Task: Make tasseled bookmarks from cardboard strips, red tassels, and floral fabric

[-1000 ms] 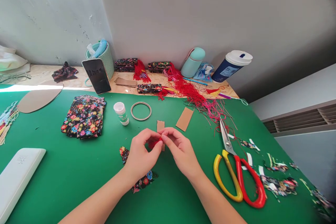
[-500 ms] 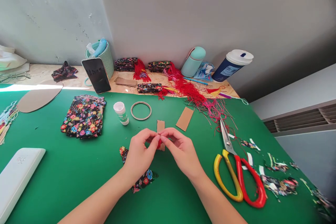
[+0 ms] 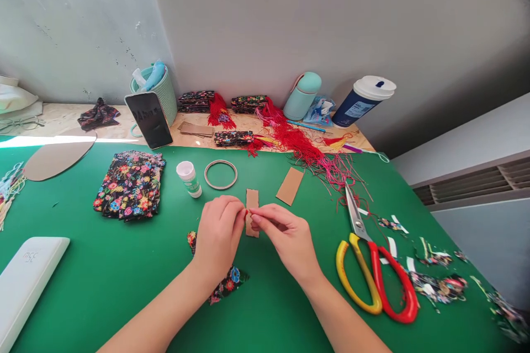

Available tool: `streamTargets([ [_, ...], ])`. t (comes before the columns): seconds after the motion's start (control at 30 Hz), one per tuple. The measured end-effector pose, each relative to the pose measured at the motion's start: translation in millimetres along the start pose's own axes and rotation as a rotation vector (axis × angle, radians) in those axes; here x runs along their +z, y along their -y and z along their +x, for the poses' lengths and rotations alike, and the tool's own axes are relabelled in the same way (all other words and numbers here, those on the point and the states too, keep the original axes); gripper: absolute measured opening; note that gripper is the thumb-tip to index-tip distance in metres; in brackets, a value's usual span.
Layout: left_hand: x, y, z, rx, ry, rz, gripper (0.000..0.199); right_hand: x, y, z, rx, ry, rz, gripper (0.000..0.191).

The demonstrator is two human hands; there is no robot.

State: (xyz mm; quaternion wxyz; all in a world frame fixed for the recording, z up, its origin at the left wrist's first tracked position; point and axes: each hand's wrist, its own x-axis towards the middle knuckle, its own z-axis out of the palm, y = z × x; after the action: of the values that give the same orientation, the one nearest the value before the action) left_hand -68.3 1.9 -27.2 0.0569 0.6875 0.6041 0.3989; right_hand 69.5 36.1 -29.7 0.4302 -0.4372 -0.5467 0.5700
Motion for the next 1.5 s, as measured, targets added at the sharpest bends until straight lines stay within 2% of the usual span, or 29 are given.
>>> streamTargets([
  [0.07, -1.0, -1.3, -0.1, -0.001, -0.045, 0.058, 0.009, 0.9, -0.2, -1.1, -0.039, -0.003, -0.016, 0.01],
  [0.17, -1.9, -3.4, 0.0, 0.009, -0.049, 0.066, 0.01, 2.1, -1.6, -2.3, -0.109, -0.003, -0.072, 0.009],
  [0.33, -2.8, -3.0, 2.1, 0.193, -0.094, 0.157, 0.01, 1.8, -3.2, -3.2, -0.199, 0.011, -0.138, 0.012],
  [0.57, -2.5, -2.9, 1.5, 0.184, -0.072, 0.141, 0.009, 0.0, -3.8, -3.8, -0.25, 0.044, -0.308, 0.011],
  [0.67, -1.7, -2.8, -0.5, 0.139, -0.043, 0.105, 0.008, -0.1, -4.6, -3.9, -0.256, 0.043, -0.324, 0.011],
  [0.83, -0.8, -2.2, -2.5, -0.005, 0.023, -0.024, 0.008, 0.4, -4.2, -4.1, -0.225, 0.047, -0.283, 0.011],
  [0.97, -1.3, -2.0, -0.3, -0.104, 0.037, -0.199, 0.011, 1.0, -2.2, -3.4, -0.15, 0.033, -0.134, 0.012],
  [1.1, -1.8, -0.8, 1.7, -0.141, 0.001, -0.25, 0.012, 1.3, -1.4, -2.7, -0.079, -0.03, -0.027, 0.012],
  [1.27, -3.1, -1.7, 2.5, -0.151, -0.047, -0.249, 0.011, 0.6, 1.6, -1.5, 0.042, -0.088, -0.032, 0.017],
  [1.5, -4.4, -2.3, 5.0, -0.243, -0.087, -0.315, 0.014, -2.4, 0.8, 3.2, 0.13, -0.073, 0.107, 0.021],
])
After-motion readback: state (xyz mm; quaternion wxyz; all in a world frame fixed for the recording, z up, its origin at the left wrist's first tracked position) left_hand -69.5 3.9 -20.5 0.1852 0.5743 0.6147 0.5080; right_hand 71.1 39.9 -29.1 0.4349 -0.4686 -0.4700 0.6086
